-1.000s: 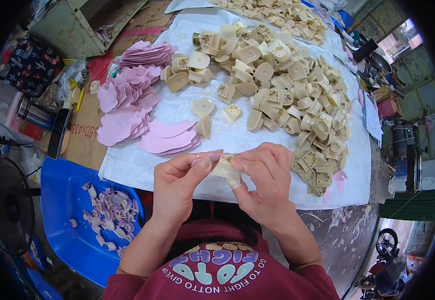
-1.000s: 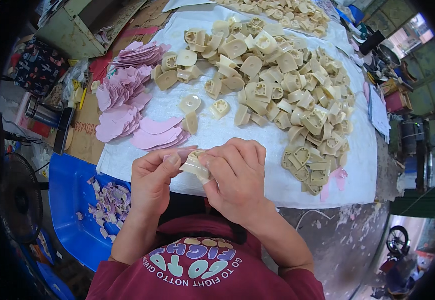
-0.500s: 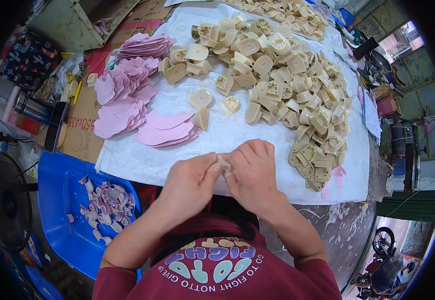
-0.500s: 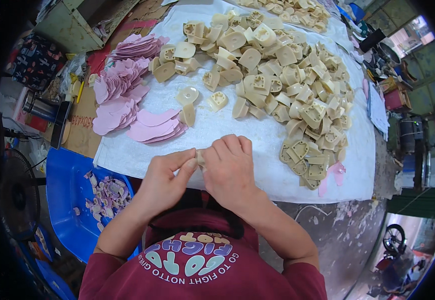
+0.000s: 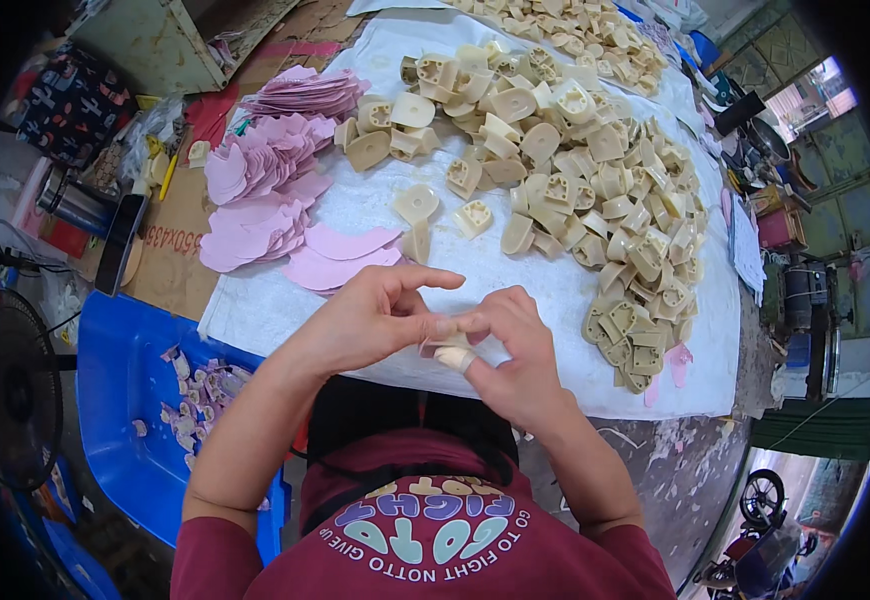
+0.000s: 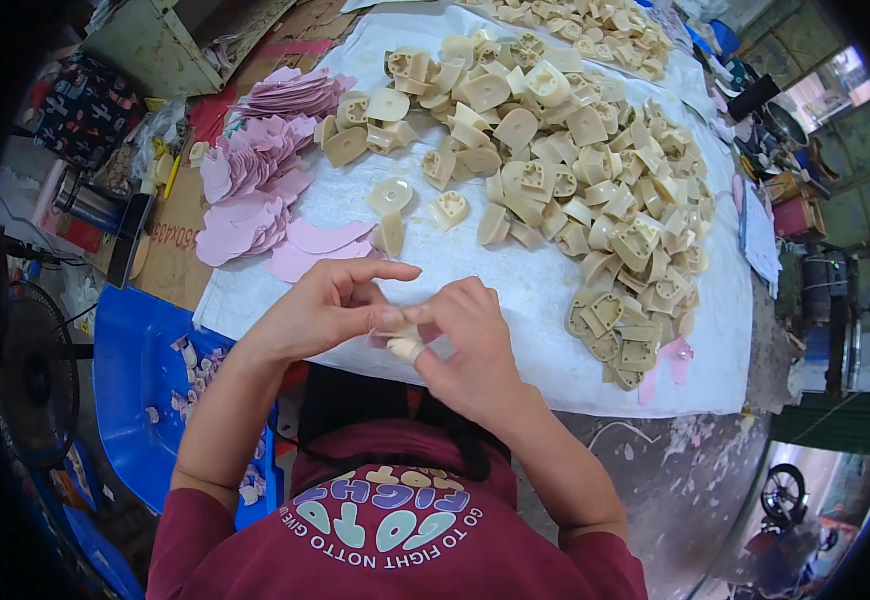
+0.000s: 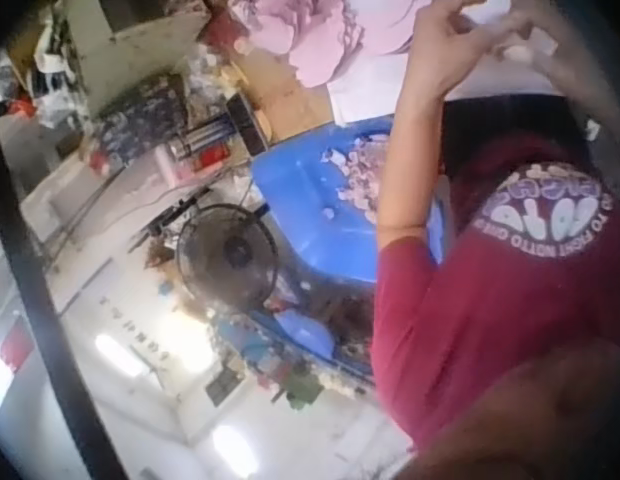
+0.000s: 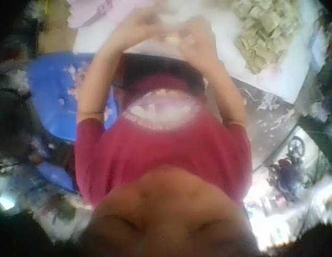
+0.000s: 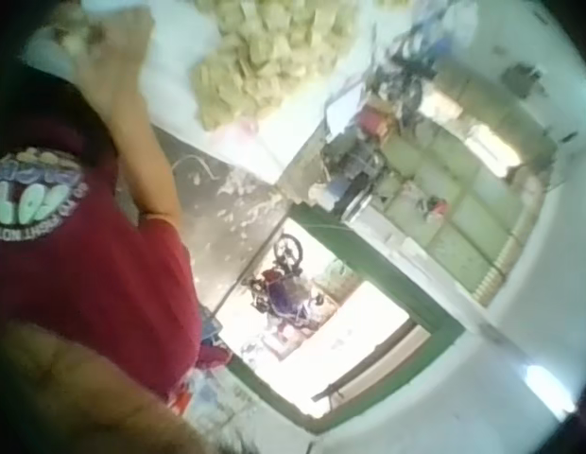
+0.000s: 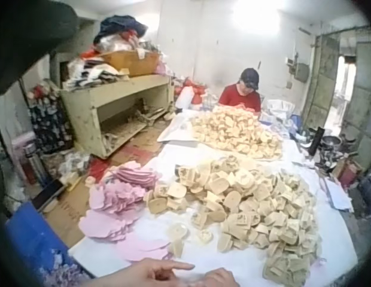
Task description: The person repeatedly picks up a pink heart-shaped foam piece and a beige plastic mold component from a table. They press the foam into the plastic mold to shape it, then remove the shaped piece and place it into a blue bin. This process is repeated continuously throughout the video.
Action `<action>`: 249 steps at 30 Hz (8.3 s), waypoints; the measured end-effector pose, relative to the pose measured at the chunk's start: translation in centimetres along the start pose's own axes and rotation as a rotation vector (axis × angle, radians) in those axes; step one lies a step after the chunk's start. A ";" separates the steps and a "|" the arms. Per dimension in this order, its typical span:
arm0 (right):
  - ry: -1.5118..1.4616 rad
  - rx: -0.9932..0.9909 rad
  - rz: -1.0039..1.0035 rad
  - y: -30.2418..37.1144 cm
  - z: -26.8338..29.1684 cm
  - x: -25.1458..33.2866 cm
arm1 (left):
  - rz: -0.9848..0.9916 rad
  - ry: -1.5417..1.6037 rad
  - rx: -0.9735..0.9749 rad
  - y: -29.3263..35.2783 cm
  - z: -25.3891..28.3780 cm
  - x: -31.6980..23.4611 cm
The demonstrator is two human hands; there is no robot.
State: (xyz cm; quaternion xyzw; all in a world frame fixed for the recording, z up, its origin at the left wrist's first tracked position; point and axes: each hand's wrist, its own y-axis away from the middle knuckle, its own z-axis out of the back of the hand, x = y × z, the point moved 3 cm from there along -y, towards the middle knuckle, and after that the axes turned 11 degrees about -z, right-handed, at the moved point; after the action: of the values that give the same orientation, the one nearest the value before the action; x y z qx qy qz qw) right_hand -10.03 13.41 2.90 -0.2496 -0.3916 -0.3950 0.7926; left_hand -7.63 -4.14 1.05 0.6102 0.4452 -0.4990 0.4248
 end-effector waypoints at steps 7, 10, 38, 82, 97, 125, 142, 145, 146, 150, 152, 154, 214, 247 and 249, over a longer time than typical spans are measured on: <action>-0.624 0.028 -0.446 0.5 -0.4 -1.6 | -0.246 0.352 -0.111 1.0 -1.1 1.5; -0.512 0.006 -0.466 0.7 -0.8 -1.2 | -0.334 0.234 -0.145 1.4 -1.4 1.2; -1.245 0.053 -0.433 3.1 0.2 -1.5 | -0.850 -0.416 -0.223 4.7 -3.7 -2.8; -0.375 -0.379 -0.107 0.4 -2.5 -3.1 | -0.361 -0.275 -0.274 0.9 -0.8 4.5; -0.326 -0.433 0.208 1.4 -3.5 -1.1 | -0.072 1.159 -0.207 0.7 -2.9 3.1; -0.906 0.104 -0.118 -2.3 -3.4 -0.4 | -0.332 0.571 -0.207 1.4 -5.2 -1.6; -1.299 0.135 -0.047 -2.3 -4.3 0.4 | -0.401 0.494 -0.239 2.9 -5.3 -0.9; -1.290 0.365 -0.197 -1.5 -2.5 -0.1 | -0.378 0.441 -0.280 2.3 -4.7 0.6; -1.305 0.354 -0.218 -1.5 -2.4 -0.6 | -0.395 0.417 -0.320 1.7 -5.5 0.4; -1.177 0.192 -0.170 -1.6 -3.7 -2.0 | -0.380 0.178 -0.281 2.0 -3.4 0.4; -1.239 0.204 -0.370 -1.0 -3.1 -3.5 | -0.506 -0.317 -0.145 1.6 -2.4 0.2; -1.287 0.231 -0.607 -0.2 -1.8 -4.1 | -0.641 -0.783 0.037 0.9 -1.7 -1.0; -0.973 0.034 -0.568 0.8 -2.7 -3.2 | -0.599 -0.485 -0.454 1.2 -4.4 0.3; 0.322 -0.199 0.124 -8.1 -4.4 -3.9 | 0.104 -1.378 -1.070 19.8 10.5 4.1; 0.461 -0.249 0.083 -7.0 -2.4 -3.9 | -0.155 -1.221 -1.008 15.7 8.5 2.7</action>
State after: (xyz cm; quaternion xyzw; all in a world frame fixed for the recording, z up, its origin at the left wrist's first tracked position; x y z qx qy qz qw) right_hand -16.26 9.50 -1.06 -0.2644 -0.1386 -0.4539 0.8395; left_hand 5.86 -15.83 -1.70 -0.0694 0.3472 -0.5118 0.7828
